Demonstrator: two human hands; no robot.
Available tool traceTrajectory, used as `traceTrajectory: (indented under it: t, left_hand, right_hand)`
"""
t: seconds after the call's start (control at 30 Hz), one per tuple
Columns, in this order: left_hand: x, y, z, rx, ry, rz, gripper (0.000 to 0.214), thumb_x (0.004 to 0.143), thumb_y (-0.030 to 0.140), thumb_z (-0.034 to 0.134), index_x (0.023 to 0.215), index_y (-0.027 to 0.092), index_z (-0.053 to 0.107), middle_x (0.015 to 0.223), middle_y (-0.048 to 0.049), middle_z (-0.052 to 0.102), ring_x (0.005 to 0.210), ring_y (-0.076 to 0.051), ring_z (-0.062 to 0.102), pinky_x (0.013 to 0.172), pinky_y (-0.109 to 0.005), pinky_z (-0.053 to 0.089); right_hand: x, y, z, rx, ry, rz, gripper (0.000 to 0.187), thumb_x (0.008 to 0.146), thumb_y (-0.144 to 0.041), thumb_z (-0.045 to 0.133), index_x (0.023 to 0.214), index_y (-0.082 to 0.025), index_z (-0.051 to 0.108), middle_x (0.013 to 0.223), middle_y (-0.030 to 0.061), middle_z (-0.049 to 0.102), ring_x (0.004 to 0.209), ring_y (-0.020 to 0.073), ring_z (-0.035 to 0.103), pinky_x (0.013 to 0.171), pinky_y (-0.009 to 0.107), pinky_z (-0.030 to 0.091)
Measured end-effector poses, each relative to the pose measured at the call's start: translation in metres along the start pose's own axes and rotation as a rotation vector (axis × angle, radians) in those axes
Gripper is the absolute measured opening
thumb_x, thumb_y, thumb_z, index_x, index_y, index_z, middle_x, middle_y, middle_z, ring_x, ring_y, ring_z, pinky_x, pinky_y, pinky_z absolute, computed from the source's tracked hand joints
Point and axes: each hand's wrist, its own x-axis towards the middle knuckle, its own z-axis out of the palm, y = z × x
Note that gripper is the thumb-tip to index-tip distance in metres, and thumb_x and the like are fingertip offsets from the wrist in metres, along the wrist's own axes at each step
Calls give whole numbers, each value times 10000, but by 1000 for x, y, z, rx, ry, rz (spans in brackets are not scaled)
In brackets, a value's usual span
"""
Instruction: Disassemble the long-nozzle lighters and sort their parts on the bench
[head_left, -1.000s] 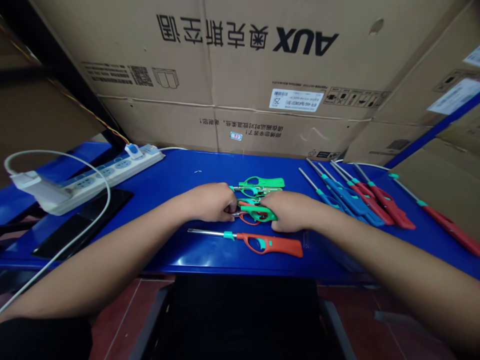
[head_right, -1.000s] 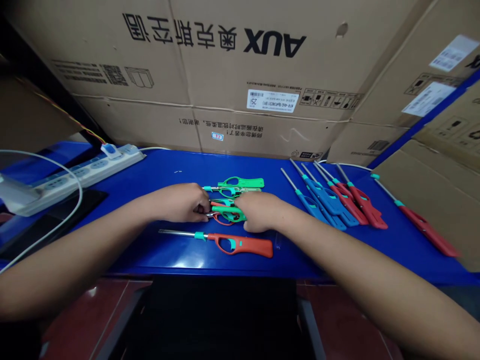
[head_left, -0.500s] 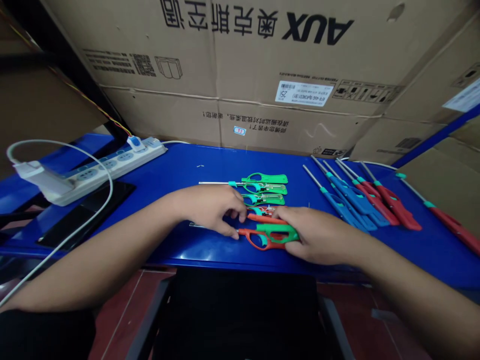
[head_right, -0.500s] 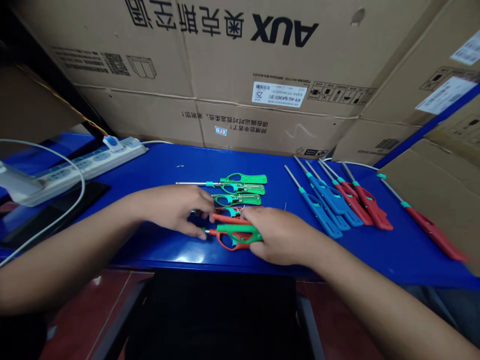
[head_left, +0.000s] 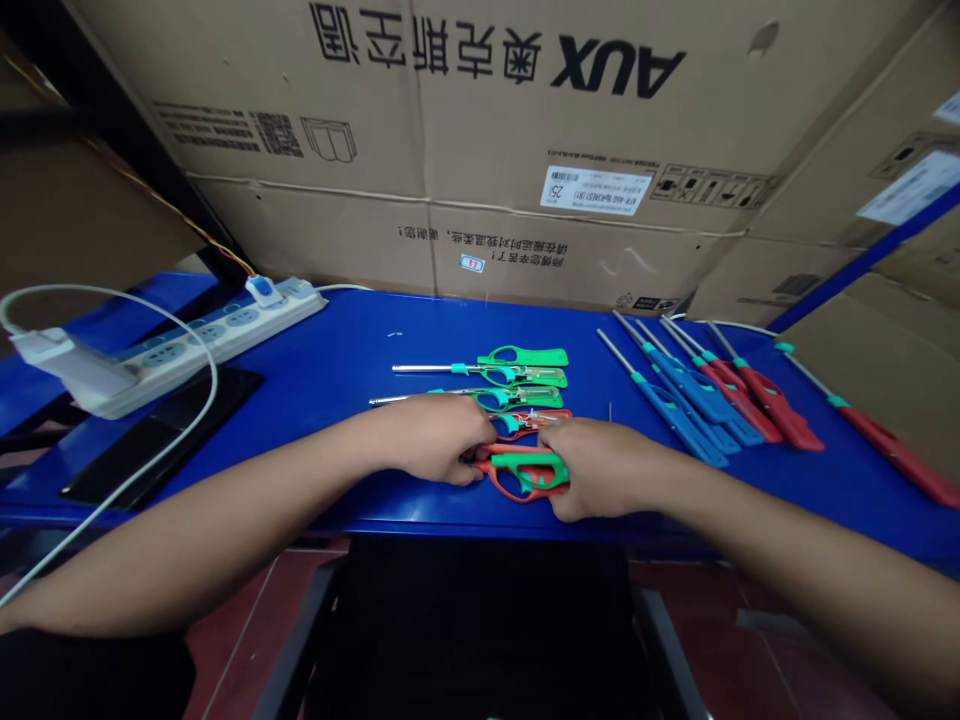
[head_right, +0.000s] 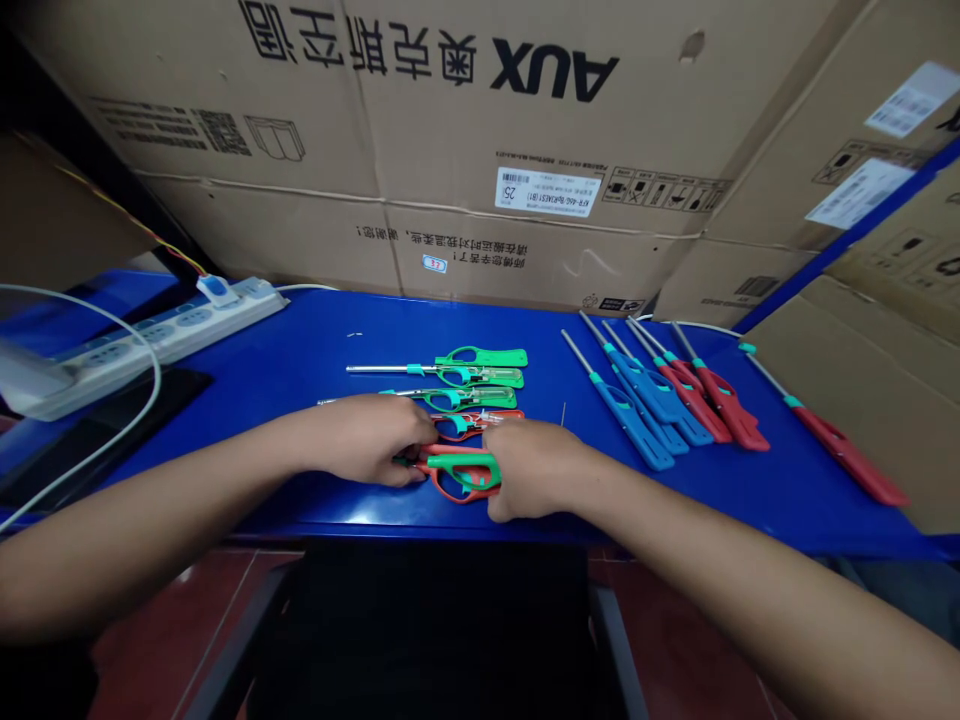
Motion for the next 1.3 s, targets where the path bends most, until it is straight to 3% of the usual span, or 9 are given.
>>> traceTrajectory:
  t: [0.17,0.43,0.67,1.0,1.3]
  left_hand:
    - [1,1,0,5,-25,-39,155,762,291,688,685,178,614,591,-7,589,492,-123,472,455,-262,271]
    - [-1,1,-2,6,-28,-42,129,770,271,672,695,176,629,583,-7,590,487,-121,457,452,-263,258]
    - [-1,5,-8,-4,-36,-43,33,754,189,679,723,178,675,610,8,623,510,-114,467,473,-261,257]
    - [-1,5,-10,48,-69,-69,61,799,203,671,747,174,685,645,-4,647,542,-120,493,493,-264,267]
    - [-1,6,-3,77,-40,-78,124,794,247,662,688,183,660,613,-8,621,504,-116,451,479,-268,252]
  right_hand:
    - [4,-2,-3,-26,-25,-3,357,581,-420,706,854,-207,620,769,27,645,600,165,549,462,269,310]
    - [5,2,-4,-78,66,-105,274,594,-336,677,825,-196,629,785,46,661,599,161,548,464,267,297]
    - [-5,-9,-10,-256,52,-131,188,660,-245,631,828,-180,685,794,96,709,660,231,646,504,282,338]
    - [-3,-19,-4,-306,16,-159,191,720,-153,624,900,-144,686,876,130,724,753,270,698,616,323,484]
    - [8,-8,13,-126,112,-87,482,650,-227,674,1115,-121,601,1133,176,661,924,305,668,672,348,498]
